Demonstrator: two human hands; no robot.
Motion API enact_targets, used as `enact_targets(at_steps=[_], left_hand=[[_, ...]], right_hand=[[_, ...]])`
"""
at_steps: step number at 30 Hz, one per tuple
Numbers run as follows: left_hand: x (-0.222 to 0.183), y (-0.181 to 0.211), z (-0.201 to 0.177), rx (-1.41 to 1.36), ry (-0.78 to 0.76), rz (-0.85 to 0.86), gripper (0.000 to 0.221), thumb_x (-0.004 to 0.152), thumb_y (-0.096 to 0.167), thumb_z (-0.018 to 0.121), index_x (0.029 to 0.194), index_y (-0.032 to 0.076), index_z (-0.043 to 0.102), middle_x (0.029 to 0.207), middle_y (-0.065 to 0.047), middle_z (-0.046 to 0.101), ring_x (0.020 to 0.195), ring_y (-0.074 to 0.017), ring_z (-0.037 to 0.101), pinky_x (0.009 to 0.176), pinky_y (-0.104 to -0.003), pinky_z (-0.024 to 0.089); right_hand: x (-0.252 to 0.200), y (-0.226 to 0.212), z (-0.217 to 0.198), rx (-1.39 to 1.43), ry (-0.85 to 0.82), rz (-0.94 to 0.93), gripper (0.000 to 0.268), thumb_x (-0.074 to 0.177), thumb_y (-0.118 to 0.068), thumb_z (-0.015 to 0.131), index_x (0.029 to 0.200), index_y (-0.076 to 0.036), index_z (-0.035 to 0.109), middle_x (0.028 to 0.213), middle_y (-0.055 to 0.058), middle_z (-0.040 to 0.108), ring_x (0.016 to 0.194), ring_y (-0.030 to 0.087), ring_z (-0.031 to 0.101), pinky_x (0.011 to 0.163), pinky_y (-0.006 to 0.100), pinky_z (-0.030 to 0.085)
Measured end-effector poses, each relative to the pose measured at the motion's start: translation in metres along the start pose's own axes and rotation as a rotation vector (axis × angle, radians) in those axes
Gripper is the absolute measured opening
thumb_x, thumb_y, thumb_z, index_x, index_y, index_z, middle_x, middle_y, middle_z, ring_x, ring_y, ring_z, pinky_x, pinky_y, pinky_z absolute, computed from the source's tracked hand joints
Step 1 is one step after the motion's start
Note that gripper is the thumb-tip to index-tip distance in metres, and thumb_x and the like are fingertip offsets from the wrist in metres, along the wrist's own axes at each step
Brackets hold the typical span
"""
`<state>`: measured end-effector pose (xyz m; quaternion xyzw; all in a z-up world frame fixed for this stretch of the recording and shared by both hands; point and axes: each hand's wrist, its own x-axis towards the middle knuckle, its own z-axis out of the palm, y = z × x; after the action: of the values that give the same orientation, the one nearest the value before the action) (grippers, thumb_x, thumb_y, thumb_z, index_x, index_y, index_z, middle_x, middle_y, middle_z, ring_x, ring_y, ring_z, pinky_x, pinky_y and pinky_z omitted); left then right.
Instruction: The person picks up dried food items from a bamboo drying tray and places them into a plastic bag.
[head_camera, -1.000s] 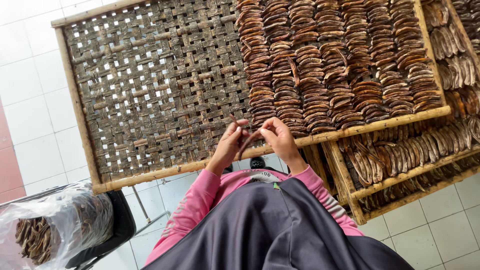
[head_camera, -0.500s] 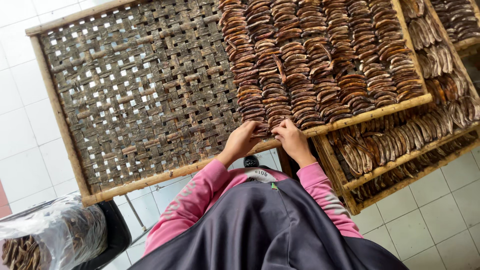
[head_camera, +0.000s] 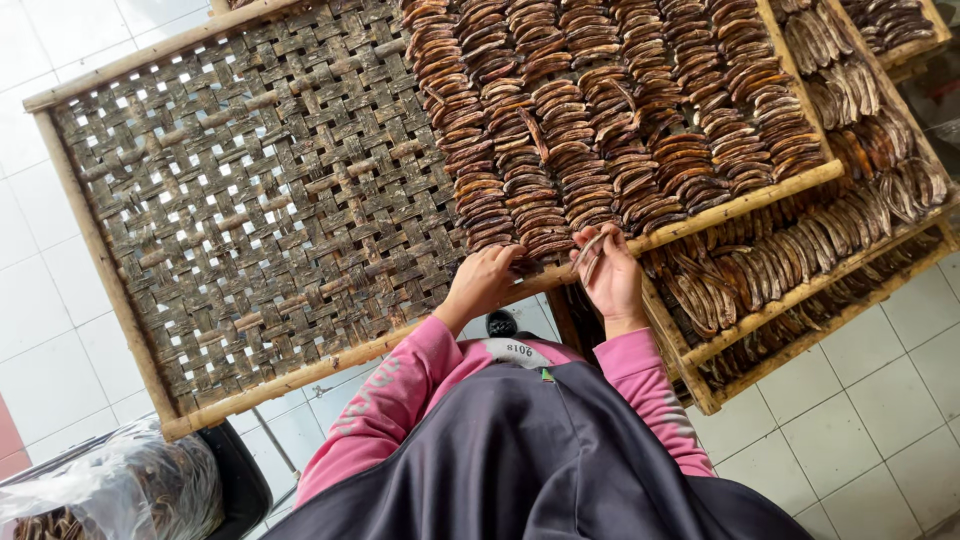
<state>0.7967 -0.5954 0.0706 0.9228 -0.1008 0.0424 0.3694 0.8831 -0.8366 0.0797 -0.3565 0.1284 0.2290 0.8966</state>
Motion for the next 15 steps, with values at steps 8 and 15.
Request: enact_targets(at_steps=[8,15], left_hand=[[-0.005,0.003,0.003,-0.204,0.096,-0.122,0.046,0.091,0.006,0.063,0.137,0.012,0.056,0.111,-0.01,0.061,0.102,-0.0314,0.062,0.089,-0.043,0.052],[-0.018,-0.03,-0.028,-1.562,0.524,-0.387,0.055,0.1,0.007,0.052,0.151,0.018,0.034,0.113,-0.001,0.053,0.108,-0.0164,0.063,0.096,-0.036,0.057]], right_hand=[[0.015,0.022,-0.003,-0.342,-0.062,0.039,0.012,0.108,-0.02,0.067,0.112,-0.01,0.061,0.095,0.008,0.06,0.081,0.022,0.055,0.069,0.039,0.047],[0.008,0.042,0.024,-1.82,-0.326,-0.495,0.021,0.086,-0.018,0.081,0.103,-0.011,0.073,0.096,0.008,0.062,0.079,0.029,0.068,0.067,0.042,0.056]])
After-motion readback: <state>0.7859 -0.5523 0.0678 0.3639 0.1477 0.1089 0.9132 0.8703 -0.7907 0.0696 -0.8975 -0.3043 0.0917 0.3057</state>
